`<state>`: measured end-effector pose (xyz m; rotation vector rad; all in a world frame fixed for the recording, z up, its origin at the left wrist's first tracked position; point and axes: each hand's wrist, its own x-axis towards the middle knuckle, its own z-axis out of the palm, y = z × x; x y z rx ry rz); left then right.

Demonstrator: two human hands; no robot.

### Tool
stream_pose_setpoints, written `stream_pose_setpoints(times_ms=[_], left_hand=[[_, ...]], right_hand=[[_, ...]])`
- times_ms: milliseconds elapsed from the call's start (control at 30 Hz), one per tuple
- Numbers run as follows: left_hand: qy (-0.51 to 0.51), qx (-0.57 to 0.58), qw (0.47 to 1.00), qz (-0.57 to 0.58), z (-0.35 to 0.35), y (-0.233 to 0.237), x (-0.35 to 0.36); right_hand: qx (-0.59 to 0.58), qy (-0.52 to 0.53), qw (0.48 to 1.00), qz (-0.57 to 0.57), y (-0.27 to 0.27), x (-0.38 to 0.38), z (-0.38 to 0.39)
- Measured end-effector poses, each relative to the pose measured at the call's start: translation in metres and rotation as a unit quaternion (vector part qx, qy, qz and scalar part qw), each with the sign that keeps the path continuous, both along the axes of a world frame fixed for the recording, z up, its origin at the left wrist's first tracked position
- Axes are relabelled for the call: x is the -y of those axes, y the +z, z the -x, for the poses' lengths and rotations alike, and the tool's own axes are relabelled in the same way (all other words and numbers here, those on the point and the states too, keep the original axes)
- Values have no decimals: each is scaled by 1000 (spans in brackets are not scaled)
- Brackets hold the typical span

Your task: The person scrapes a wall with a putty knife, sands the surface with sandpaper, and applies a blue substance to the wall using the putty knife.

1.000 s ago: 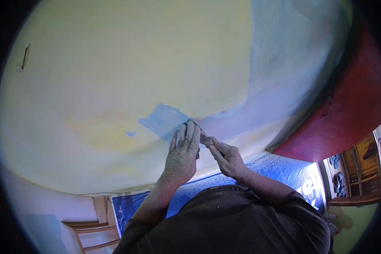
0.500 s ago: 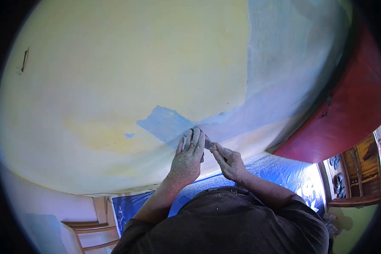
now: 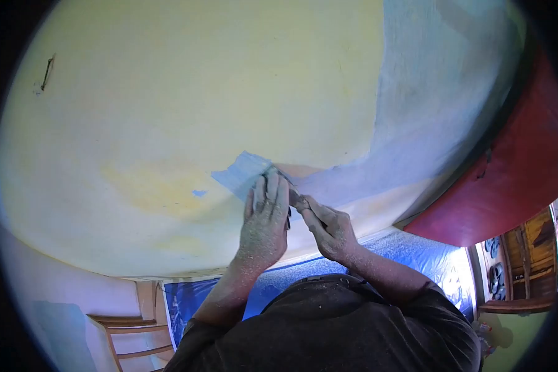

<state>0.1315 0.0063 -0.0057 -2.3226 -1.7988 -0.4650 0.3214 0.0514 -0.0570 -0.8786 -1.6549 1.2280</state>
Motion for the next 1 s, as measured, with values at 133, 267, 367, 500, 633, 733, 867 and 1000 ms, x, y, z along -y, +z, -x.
stream_pose_setpoints(times_ms=[133,267,367,500,633,733,867,1000], left_hand=[[-10,-20,1000,3,5,7,4],[0,-2,1000,0,2,-3,5],[2,5,1000,5,2,11,8],[-24,17,999,22,13,14,9],[-12,16,1000,8,3,17,10],[-22,13,1000,-7,10,18,7],[-41,-7,999,21,17,11,7],[-23,-19,999,-15,12,15,4]], right_hand=[[37,-1,999,-33,7,3,-7],[56,11,998,-21,17,3,-9],[66,11,998,-14,34,7,-4],[63,4,998,2,37,14,-6],[91,1,996,11,49,14,-8],[80,-13,996,-28,39,12,-1],[77,-9,997,-7,36,14,0],[62,-37,997,-25,24,16,4]])
